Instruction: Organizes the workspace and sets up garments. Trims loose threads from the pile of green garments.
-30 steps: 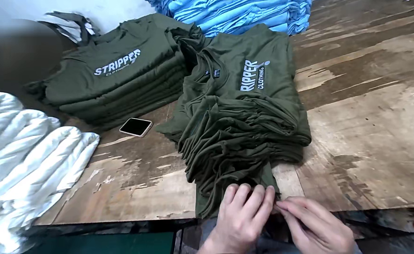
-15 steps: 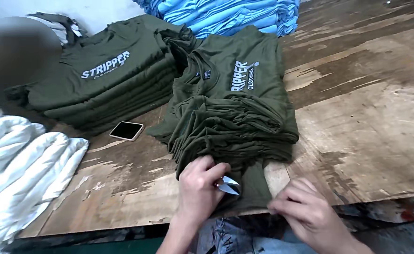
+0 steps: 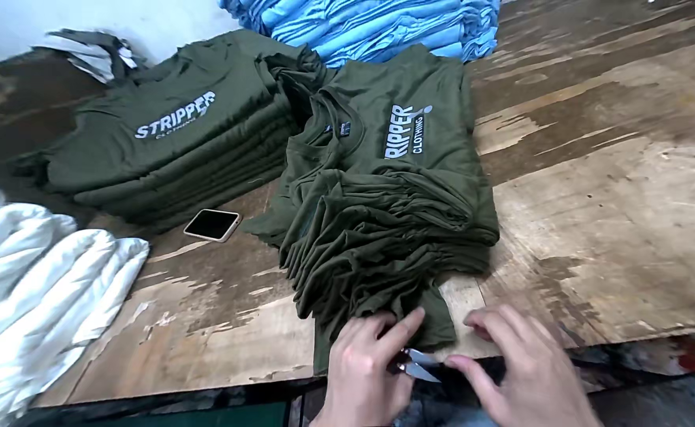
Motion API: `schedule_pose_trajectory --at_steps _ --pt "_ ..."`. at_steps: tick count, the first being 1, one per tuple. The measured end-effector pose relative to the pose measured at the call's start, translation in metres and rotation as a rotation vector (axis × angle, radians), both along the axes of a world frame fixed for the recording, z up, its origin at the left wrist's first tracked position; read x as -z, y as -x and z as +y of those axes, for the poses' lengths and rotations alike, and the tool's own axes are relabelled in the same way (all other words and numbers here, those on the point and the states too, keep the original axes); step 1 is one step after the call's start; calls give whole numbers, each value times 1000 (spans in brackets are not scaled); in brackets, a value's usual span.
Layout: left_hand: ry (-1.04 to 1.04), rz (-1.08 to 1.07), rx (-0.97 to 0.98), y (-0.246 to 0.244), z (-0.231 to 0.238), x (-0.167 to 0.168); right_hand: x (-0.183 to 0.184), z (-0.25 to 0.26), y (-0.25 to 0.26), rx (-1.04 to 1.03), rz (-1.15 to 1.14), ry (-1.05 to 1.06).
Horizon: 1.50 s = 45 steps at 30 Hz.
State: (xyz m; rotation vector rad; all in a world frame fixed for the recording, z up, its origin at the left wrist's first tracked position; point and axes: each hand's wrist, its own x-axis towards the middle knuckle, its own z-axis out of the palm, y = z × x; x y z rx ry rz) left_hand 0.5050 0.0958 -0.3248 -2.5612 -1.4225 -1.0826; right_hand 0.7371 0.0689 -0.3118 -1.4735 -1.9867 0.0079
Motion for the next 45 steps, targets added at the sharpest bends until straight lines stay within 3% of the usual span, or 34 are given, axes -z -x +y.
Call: schedule_pose_trajectory --at_steps 3,6,9,11,13,17,19,21,27,31,37,45 --pt "8 -103 47 4 -2 7 14 12 25 9 110 -55" --pt "121 -325 45 7 3 -12 13 27 44 -78 563 -14" --pt "263 -464 -66 8 15 -27 -1 42 52 -213 1070 193" --pt "342 -511 -156 8 26 -31 -6 50 53 -214 1239 321" --pt "397 -520 -196 7 33 -35 -3 52 50 -266 1134 301" --pt "396 -488 -180 7 32 -29 13 40 45 -218 531 -33" --pt "390 -472 -105 6 25 -24 22 27 34 -165 380 -220" --pt "347 -427 -44 6 15 -17 25 12 18 -120 317 -281" --pt "-90 -250 56 -3 -4 3 21 -20 -2 -183 472 -51" --pt "-365 -16 61 -17 -14 6 20 -26 0 -204 502 -41" --pt "-455 45 22 -16 -6 6 25 -21 1 -202 510 -60" --pt "-464 115 113 -25 3 -1 29 -18 5 -227 460 -92"
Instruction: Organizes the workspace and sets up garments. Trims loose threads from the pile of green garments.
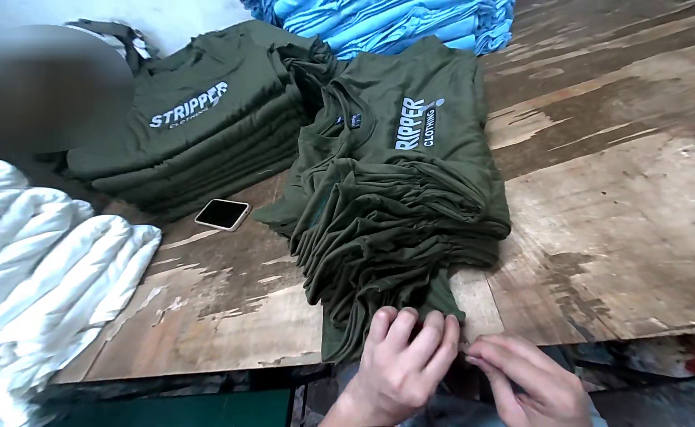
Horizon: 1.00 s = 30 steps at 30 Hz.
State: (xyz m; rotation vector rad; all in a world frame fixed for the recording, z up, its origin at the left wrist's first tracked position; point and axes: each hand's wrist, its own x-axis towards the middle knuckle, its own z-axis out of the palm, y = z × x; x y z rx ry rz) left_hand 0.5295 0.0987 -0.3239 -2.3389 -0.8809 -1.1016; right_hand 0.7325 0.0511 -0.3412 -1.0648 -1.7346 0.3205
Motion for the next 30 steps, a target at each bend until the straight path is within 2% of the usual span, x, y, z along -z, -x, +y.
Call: schedule_pose_trajectory --at_steps 7,10,12,14,16,22,25,27,30 --pt "-17 59 23 10 0 5 -2 1 -7 -36 35 28" --pt "-9 48 35 8 2 8 -6 -1 -11 -65 -115 37" --pt "37 -18 32 7 2 7 -12 0 -14 54 -259 9" --pt "175 -97 -9 8 4 5 -16 8 -11 238 -346 0" --pt "312 -104 -51 8 9 2 -14 25 -4 320 -376 -6" --pt "282 -94 27 23 9 -5 -9 35 -11 188 -240 -62" --pt "420 -4 29 28 4 -7 -4 29 -16 226 -226 -23" --pt "546 -17 37 25 0 -17 -4 28 -14 253 -201 -20" --pt "503 -64 -35 8 -6 -30 -2 28 -11 289 -149 -62"
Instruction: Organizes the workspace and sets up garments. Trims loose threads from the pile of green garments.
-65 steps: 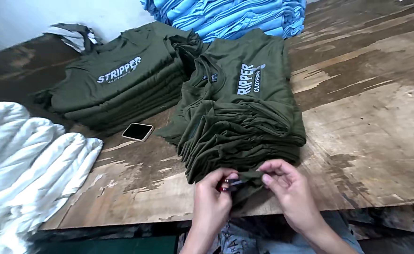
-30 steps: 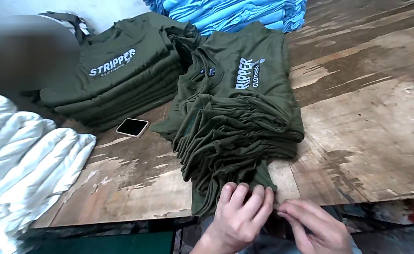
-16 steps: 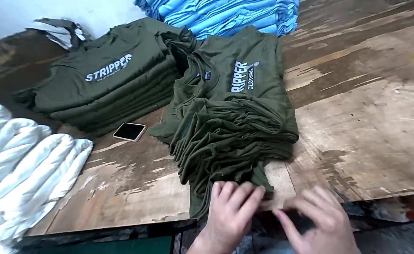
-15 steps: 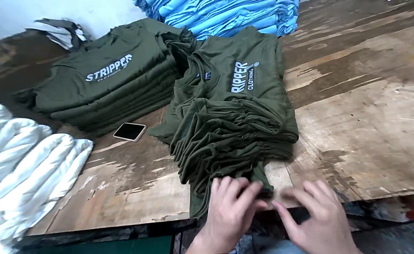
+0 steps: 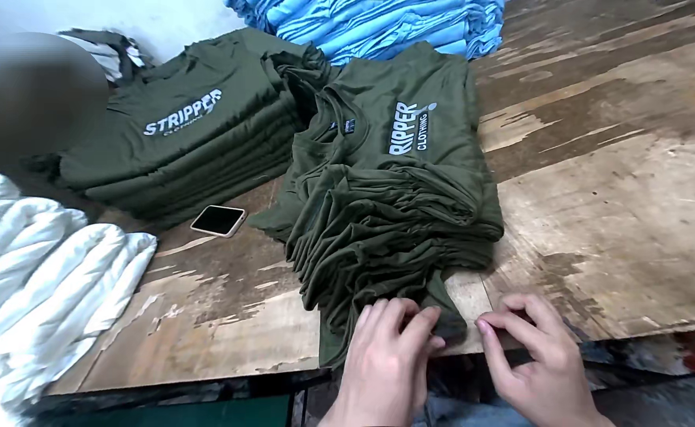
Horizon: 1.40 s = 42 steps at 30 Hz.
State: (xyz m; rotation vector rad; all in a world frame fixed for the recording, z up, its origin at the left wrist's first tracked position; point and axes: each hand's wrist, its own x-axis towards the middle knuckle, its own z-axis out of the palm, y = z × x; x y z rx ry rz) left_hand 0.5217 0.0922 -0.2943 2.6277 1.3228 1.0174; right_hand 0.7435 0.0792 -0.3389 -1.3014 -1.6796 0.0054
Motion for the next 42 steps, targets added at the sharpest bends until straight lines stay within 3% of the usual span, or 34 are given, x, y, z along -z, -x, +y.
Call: schedule_pose_trajectory --at_steps 6,11,13,18,22,26,29,34,37,39,42 --pt "-215 118 -90 -33 3 9 7 -4 0 -17 16 -131" --pt "-93 125 -126 -20 0 19 -4 -8 -17 -58 -153 34" --pt "-17 21 -214 -4 10 2 -8 -1 -9 -5 -190 90" --pt "-229 -127 -540 20 52 -74 -24 29 47 -139 -189 282" --pt "-456 -81 -608 15 84 -82 -25 51 72 -304 -61 421" --pt "-797 -33 -395 40 113 -37 -45 35 28 -420 23 720" --pt "-810 -63 -149 55 112 -7 -62 24 2 -475 -120 898" --pt "-607 -204 -188 44 100 -24 -65 50 38 -553 -123 346" --pt "-515 -252 -241 41 71 -28 -72 81 56 -709 -15 331" --pt "-493 -268 -152 42 42 -17 -80 91 56 -757 10 383" --pt "-345 -109 -7 39 22 11 -86 96 50 -816 -4 412"
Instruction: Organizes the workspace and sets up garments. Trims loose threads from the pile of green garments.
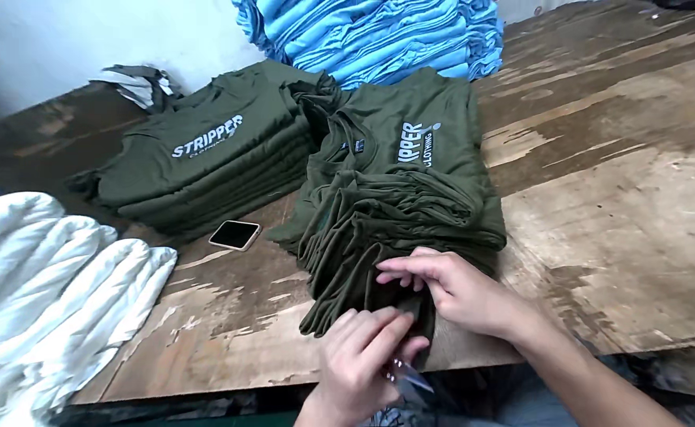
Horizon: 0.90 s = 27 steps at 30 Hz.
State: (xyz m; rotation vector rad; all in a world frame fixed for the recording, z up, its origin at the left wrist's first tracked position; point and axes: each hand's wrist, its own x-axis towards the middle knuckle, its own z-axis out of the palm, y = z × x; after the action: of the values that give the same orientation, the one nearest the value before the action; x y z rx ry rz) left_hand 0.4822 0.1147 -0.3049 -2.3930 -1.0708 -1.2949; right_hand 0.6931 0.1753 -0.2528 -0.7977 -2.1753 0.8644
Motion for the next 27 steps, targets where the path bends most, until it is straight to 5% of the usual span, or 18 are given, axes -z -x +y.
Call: schedule_pose_trajectory --at_steps 3,7,12,15,19,23,27 --pt "142 44 -40 6 10 19 5 0 -4 -13 99 -33" --pt "330 -221 -5 9 20 -2 28 -30 19 670 353 -147" --pt "461 -298 76 15 31 -17 45 -48 60 831 19 -91" --pt "487 -324 159 22 34 -26 57 -31 70 927 -9 -294" --pt "586 -220 199 29 34 -29 49 -49 31 684 68 -348" --pt "678 -56 20 17 21 -27 56 -69 -40 194 -221 -550" --pt "508 -107 -313 -15 17 -25 35 -95 -69 -96 -436 -251"
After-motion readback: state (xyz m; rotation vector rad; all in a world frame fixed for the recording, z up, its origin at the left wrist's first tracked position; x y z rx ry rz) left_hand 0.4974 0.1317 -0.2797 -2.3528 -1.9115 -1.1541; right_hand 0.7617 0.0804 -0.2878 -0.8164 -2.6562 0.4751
